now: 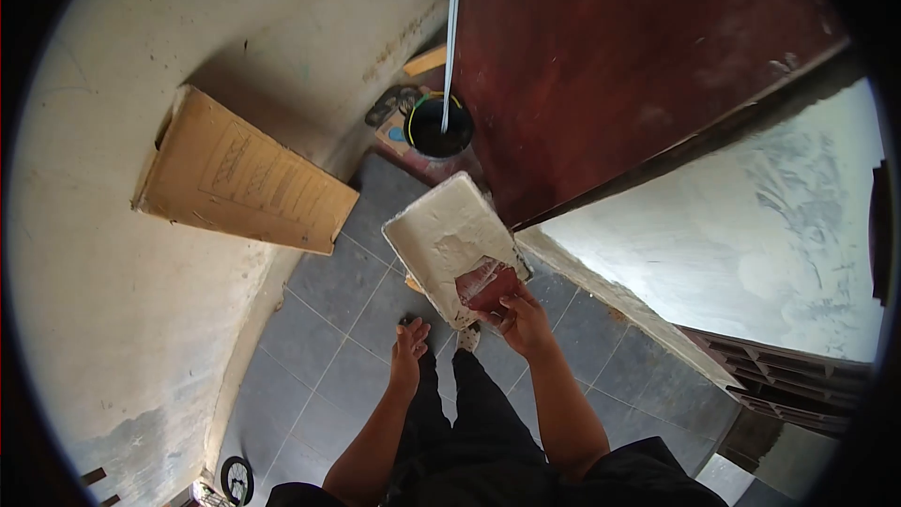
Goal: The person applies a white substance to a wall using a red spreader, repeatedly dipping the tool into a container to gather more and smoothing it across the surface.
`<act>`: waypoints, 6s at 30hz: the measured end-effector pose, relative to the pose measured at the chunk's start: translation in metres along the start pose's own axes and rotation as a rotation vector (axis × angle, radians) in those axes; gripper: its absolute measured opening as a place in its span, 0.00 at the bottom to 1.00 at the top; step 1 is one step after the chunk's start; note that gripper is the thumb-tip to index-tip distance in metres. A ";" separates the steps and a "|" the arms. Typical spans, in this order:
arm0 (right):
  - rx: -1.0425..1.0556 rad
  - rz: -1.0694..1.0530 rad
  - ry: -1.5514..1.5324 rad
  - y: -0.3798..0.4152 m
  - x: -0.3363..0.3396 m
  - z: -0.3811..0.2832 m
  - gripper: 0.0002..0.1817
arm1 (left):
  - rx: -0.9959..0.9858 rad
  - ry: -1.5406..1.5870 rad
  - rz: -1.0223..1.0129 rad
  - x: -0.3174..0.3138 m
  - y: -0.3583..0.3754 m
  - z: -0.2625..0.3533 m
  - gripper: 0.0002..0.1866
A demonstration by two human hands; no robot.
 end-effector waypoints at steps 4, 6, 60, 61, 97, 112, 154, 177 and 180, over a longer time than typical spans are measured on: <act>0.071 -0.051 -0.148 0.026 -0.043 -0.039 0.23 | -0.210 0.062 -0.094 -0.048 0.050 0.073 0.46; 0.147 -0.065 -0.123 0.038 -0.066 -0.059 0.21 | -0.393 -0.076 -0.072 -0.069 0.074 0.106 0.39; 1.971 -0.373 0.195 0.389 -0.383 -0.730 0.25 | -3.074 -0.456 0.150 -0.548 0.515 0.506 0.31; 2.189 -0.192 0.428 0.390 -0.390 -0.747 0.27 | -3.076 -0.416 0.154 -0.547 0.515 0.507 0.33; 2.885 1.095 1.605 0.345 -0.418 -0.819 0.24 | -2.991 -0.411 0.147 -0.546 0.519 0.507 0.26; 2.879 1.040 1.747 0.349 -0.412 -0.822 0.24 | -2.981 -0.432 0.140 -0.546 0.519 0.507 0.27; 2.870 1.163 1.778 0.352 -0.416 -0.816 0.23 | -2.991 -0.394 0.196 -0.548 0.517 0.508 0.22; 2.886 1.116 1.742 0.361 -0.390 -0.815 0.24 | -2.988 -0.415 0.129 -0.547 0.518 0.508 0.26; 2.884 1.073 1.772 0.364 -0.404 -0.826 0.24 | -2.990 -0.411 0.129 -0.547 0.518 0.508 0.26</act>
Point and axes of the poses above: each hand's wrist, its own y-axis away from the middle knuckle, its own x-axis out of the back of the hand, z = x × y, the point moved 2 cm from there along -y, towards the middle knuckle, and after that the axes turned 12 degrees about x, right-handed, at the moved point
